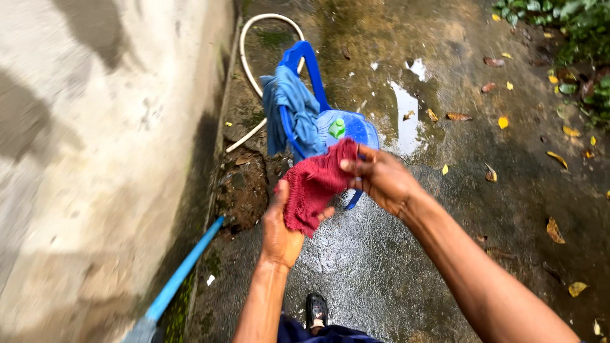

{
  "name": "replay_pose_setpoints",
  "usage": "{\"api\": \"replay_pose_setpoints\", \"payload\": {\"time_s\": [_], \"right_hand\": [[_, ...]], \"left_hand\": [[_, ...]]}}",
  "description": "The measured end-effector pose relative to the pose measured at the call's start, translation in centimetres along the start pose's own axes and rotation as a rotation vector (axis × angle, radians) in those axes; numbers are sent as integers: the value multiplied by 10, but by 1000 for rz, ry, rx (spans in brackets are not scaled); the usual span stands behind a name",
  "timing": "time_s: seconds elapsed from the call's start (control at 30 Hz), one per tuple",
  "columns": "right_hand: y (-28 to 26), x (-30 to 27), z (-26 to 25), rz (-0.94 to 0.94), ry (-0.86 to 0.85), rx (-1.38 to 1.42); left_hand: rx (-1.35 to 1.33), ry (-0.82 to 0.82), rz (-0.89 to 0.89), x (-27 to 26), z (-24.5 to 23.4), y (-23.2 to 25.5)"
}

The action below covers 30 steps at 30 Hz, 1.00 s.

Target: The person wipes the exterior glass of a sliding window using a cloth, applying a liquid from a bottle to the cloth between wipes, and finishes by drying the surface with a different larger cloth.

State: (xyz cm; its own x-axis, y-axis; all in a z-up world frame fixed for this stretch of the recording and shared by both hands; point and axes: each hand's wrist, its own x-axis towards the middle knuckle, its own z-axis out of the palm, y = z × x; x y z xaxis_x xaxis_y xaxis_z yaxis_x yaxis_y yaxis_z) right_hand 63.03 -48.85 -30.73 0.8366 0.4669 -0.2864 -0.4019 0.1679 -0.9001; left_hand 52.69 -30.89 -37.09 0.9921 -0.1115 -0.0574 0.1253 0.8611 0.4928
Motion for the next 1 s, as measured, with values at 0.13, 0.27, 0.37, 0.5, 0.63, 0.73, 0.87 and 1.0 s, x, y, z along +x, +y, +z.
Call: {"api": "replay_pose_setpoints", "payload": {"time_s": [0.13, 0.27, 0.37, 0.5, 0.63, 0.73, 0.87, 1.0], "right_hand": [[34, 40, -43, 37, 18, 33], [64, 92, -73, 176, 48, -183], [78, 135, -105, 272, 194, -296], [100, 197, -174, 297, 430, -178], [138, 272, -258, 392, 561, -108], [182, 332, -315, 449, 570, 119], [250, 416, -358, 680, 586, 488], [300, 498, -368, 858, 688, 938]], "left_hand": [[184, 175, 119, 75, -21, -18], [169, 434, 123, 156, -51, -25], [74, 361, 112, 213, -67, -24], [106, 422, 23, 274, -94, -33], [208, 512, 39, 325, -133, -57], [248, 511, 108, 353, -158, -78], [347, 670, 71, 390, -168, -90], [453, 646, 38, 431, -174, -96]]}}
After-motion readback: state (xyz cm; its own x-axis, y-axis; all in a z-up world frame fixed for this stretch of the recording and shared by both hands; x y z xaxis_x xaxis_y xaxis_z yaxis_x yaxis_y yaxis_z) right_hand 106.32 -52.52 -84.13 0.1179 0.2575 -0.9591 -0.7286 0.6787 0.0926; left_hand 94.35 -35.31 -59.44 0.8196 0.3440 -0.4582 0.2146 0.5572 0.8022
